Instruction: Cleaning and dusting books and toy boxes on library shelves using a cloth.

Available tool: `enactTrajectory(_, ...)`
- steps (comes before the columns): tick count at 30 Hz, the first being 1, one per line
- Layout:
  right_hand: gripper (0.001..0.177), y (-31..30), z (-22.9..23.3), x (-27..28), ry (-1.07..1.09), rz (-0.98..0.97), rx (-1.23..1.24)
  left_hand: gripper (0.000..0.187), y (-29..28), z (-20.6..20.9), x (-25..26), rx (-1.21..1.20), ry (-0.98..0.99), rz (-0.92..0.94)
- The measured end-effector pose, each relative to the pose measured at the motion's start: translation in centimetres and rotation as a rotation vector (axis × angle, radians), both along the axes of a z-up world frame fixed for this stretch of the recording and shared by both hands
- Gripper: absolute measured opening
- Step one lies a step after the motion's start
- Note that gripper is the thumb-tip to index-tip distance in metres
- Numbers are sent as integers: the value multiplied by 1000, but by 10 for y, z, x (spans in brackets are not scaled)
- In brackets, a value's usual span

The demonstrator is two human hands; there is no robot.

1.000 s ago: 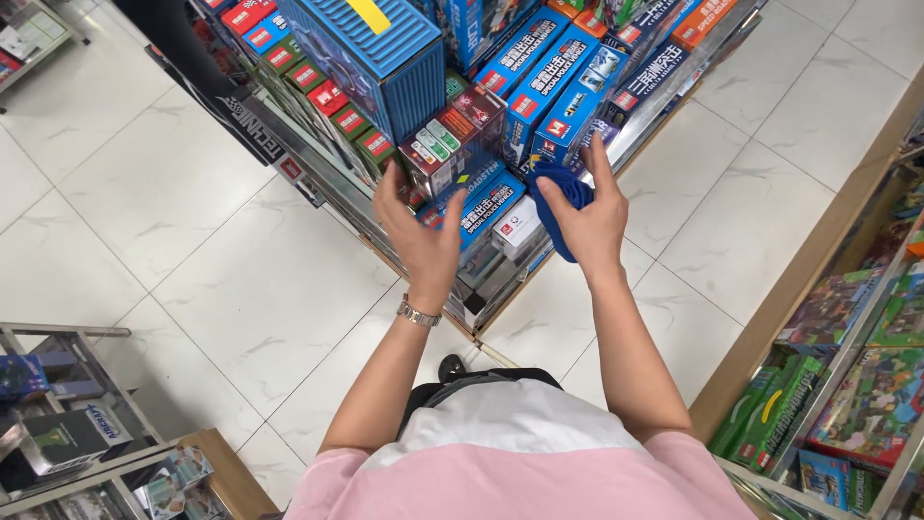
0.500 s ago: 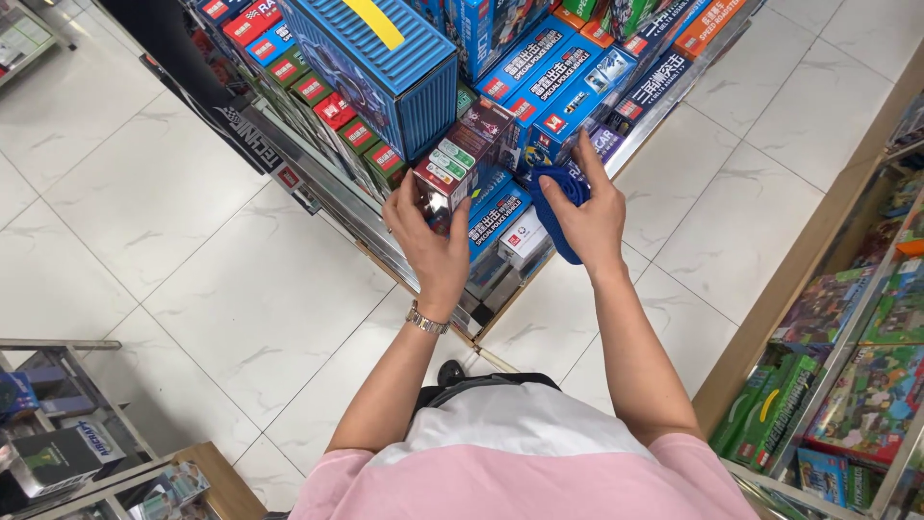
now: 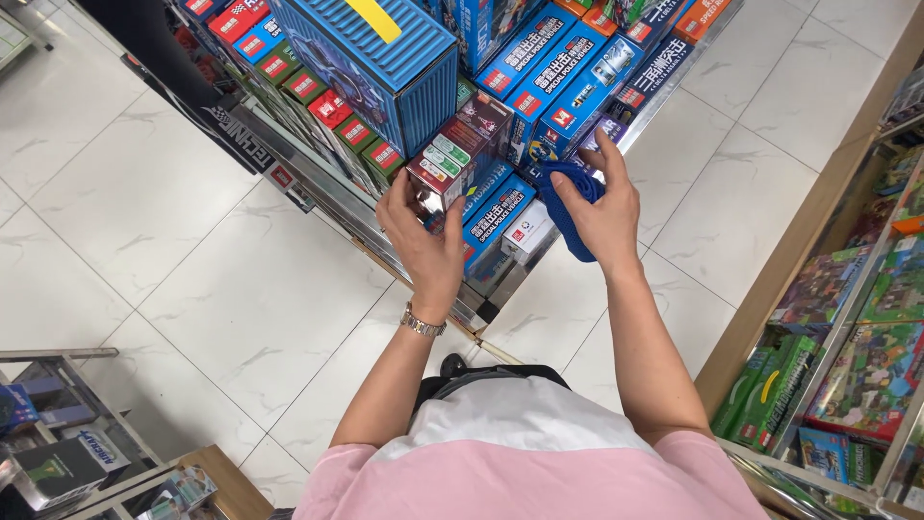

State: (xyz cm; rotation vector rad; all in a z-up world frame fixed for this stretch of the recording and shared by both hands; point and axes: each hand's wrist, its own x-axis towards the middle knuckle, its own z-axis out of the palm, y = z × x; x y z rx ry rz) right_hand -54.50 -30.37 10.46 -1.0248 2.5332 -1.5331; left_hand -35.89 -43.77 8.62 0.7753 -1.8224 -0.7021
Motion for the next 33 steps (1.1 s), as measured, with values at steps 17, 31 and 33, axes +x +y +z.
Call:
enactTrajectory(17,82,51,37,-36,-164,81,-231,77,19,28,17,-84,88,-11)
enactTrajectory(31,128,-33,60,-293,318,226,6,65,65,24,-23,-128,233,201)
enactTrajectory(33,129,-45,62,-291,410,298,1,65,77,23,-34,-97,191,278)
